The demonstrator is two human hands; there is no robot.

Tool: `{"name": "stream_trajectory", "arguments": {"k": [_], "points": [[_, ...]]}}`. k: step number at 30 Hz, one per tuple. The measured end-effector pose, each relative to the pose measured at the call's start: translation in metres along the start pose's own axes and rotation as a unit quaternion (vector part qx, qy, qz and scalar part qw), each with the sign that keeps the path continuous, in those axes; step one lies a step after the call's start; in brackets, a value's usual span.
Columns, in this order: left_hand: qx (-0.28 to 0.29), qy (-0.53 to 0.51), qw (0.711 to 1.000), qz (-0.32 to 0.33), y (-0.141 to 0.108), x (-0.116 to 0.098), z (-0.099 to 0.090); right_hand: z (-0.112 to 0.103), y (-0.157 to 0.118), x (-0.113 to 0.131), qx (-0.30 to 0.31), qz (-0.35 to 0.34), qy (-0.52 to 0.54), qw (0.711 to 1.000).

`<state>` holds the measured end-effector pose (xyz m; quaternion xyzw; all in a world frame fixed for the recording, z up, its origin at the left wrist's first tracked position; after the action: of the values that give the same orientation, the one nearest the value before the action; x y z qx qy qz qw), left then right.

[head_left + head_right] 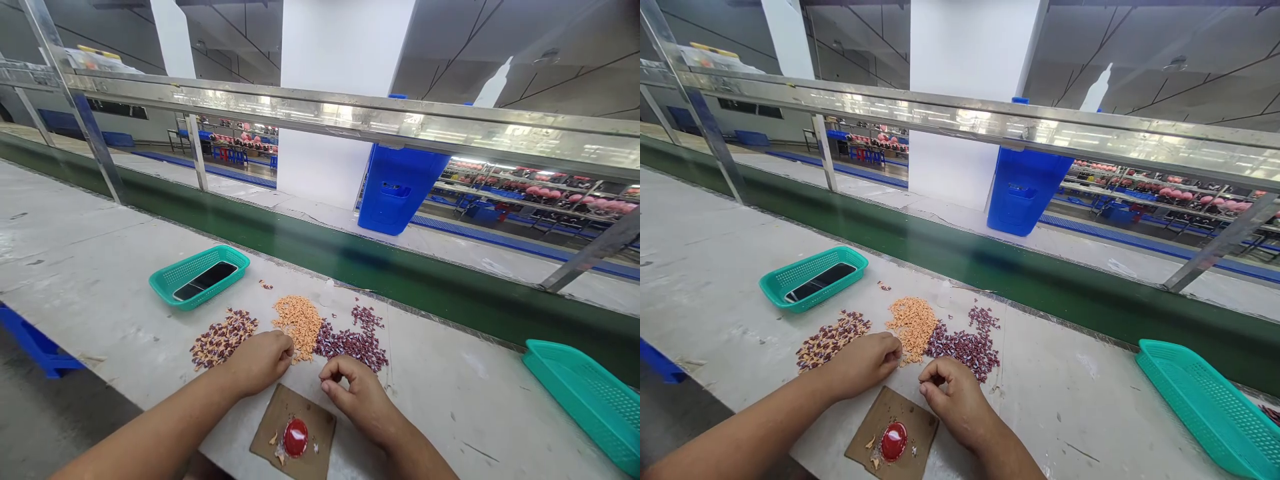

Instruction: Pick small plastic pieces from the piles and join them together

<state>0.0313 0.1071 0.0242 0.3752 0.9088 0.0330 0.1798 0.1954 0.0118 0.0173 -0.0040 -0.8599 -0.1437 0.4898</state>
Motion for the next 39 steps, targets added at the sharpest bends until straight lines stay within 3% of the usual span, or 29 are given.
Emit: {"name": "stream_trajectory", "arguments": {"k": [9, 17, 22, 28, 34, 39], "points": [[0.027, 0.05, 0.998, -0.003, 0.008, -0.009, 0.012, 0.0, -0.001, 0.003, 0.005, 0.002, -0.014, 1.0], [0.046, 0.023, 0.999, -0.002, 0.011, -0.01, 0.013, 0.004, -0.001, -0.001, 0.007, -0.011, -0.009, 1.0], [0.034, -0.057, 0.998, -0.017, 0.009, -0.016, 0.005, 0.007, -0.001, -0.001, 0.013, 0.003, 0.012, 1.0], [0.034, -0.187, 0.981, -0.035, -0.007, -0.041, -0.001, 0.01, -0.005, 0.003, 0.074, 0.008, 0.121, 0.99], [0.025, -0.281, 0.956, -0.077, -0.02, -0.048, -0.011, 0.005, -0.009, 0.003, 0.103, 0.024, 0.217, 0.97], [0.057, -0.351, 0.929, -0.107, -0.025, -0.05, -0.014, 0.006, -0.01, 0.004, 0.131, 0.047, 0.264, 0.954]]}}
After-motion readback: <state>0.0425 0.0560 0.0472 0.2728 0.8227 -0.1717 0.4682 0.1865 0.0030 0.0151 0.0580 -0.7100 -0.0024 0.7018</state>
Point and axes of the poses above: each hand's wrist, its own y-axis towards the middle knuckle, its own z-axis out of the palm, x = y × z, the point moved 3 cm from there along y, towards the middle knuckle, and after that the axes turned 12 degrees about -x, right-handed, at the moved point
